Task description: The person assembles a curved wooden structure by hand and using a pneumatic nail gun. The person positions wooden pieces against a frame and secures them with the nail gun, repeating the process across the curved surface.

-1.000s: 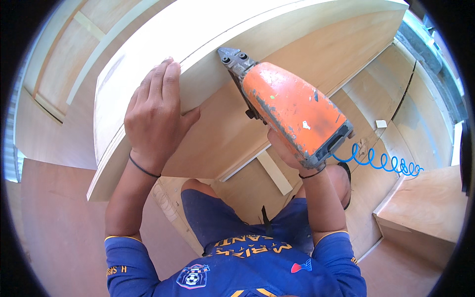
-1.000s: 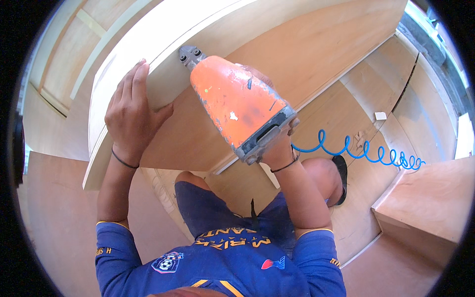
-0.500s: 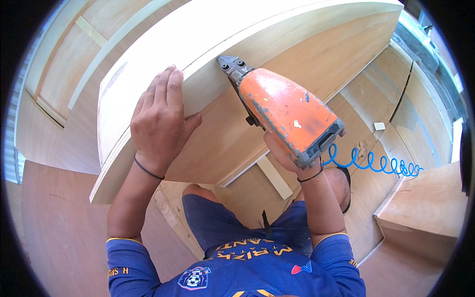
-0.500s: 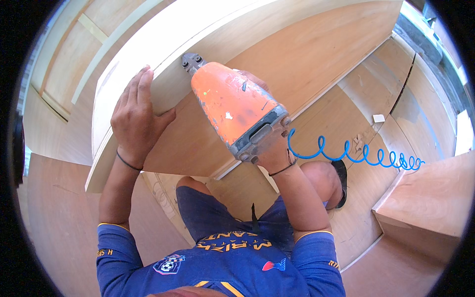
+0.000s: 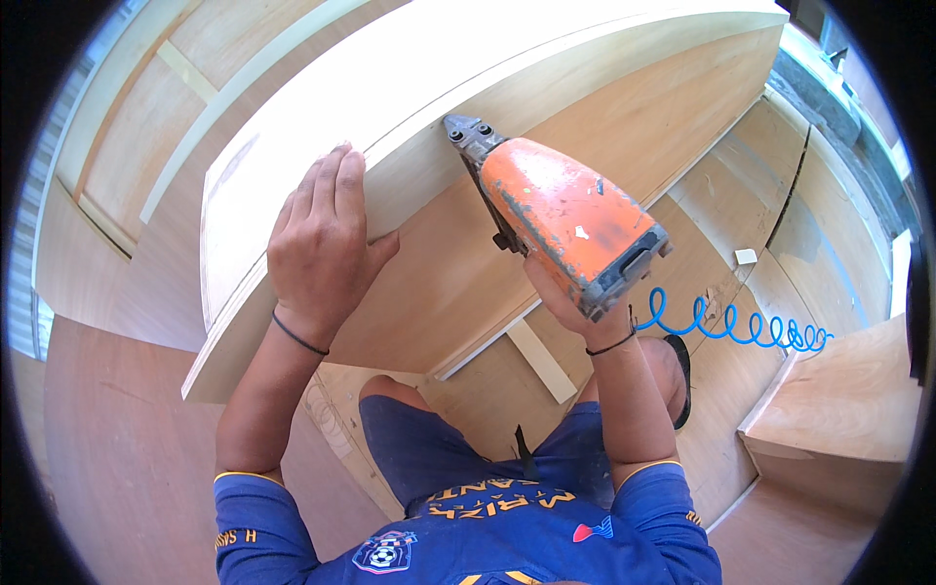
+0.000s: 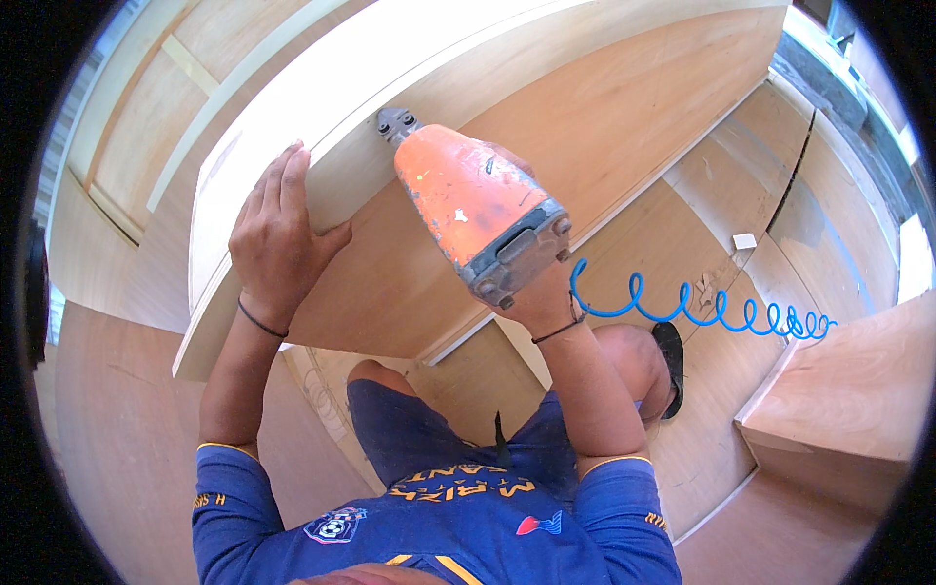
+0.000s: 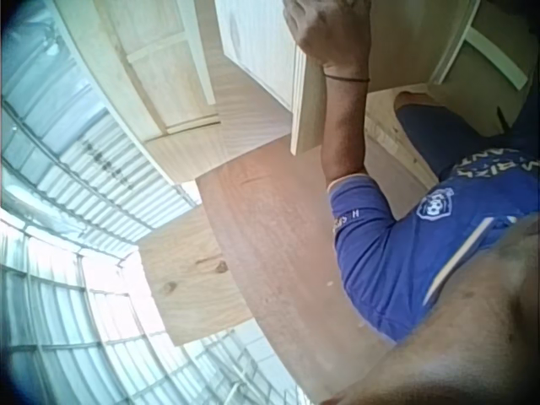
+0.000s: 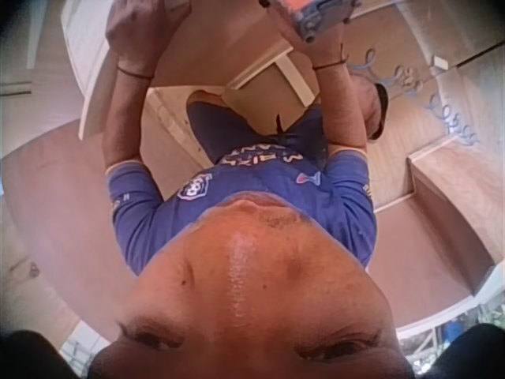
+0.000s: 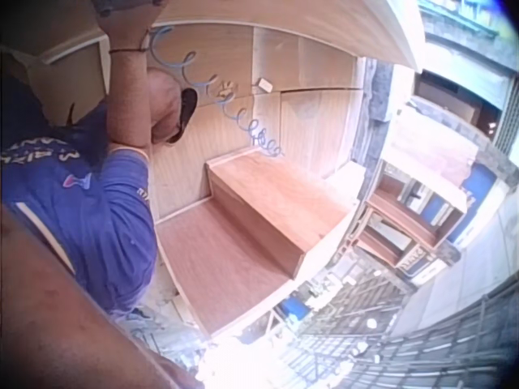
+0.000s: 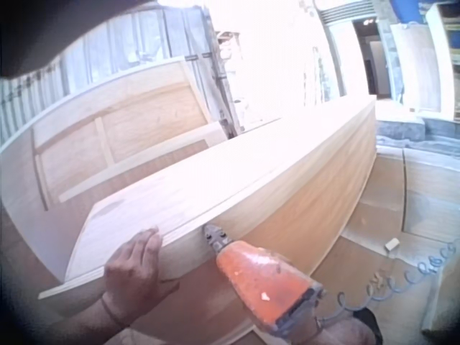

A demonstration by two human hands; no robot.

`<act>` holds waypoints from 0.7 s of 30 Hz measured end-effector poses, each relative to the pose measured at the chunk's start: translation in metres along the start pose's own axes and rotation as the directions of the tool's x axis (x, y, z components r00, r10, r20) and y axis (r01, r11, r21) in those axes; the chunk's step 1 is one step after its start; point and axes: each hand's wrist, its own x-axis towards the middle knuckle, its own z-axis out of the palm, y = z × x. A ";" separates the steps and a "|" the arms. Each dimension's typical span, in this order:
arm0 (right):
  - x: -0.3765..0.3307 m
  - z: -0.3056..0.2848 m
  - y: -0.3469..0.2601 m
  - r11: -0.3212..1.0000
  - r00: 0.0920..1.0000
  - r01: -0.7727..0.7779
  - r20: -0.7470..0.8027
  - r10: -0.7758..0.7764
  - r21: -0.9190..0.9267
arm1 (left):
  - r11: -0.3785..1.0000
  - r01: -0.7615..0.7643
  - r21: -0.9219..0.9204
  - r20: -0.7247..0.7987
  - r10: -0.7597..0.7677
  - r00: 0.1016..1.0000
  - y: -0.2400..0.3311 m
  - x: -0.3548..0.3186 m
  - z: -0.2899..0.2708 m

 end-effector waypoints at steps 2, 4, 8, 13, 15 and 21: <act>0.006 -0.003 -0.007 0.974 0.995 -0.100 0.005 0.101 0.203 | 1.000 -0.008 0.000 -0.005 0.008 1.000 0.000 0.001 0.000; 0.009 -0.003 -0.009 0.963 0.997 -0.077 0.005 0.078 0.259 | 1.000 -0.002 0.000 0.001 0.002 1.000 0.001 0.004 -0.001; 0.003 -0.004 0.014 0.988 0.996 0.085 -0.015 -0.083 0.131 | 1.000 0.018 -0.022 0.012 -0.018 1.000 0.007 0.004 0.004; 0.033 -0.039 0.003 0.867 0.979 -0.133 -0.074 0.191 0.481 | 0.999 0.029 -0.041 0.039 -0.027 0.999 0.004 -0.001 0.005; 0.036 -0.064 0.014 0.940 0.983 -0.146 -0.059 0.172 0.309 | 1.000 0.004 -0.024 0.056 -0.003 0.998 0.008 0.000 0.004; 0.007 -0.128 0.102 0.933 0.932 -0.359 0.051 0.359 -0.013 | 1.000 -0.010 -0.022 0.061 0.011 0.998 -0.003 -0.004 0.005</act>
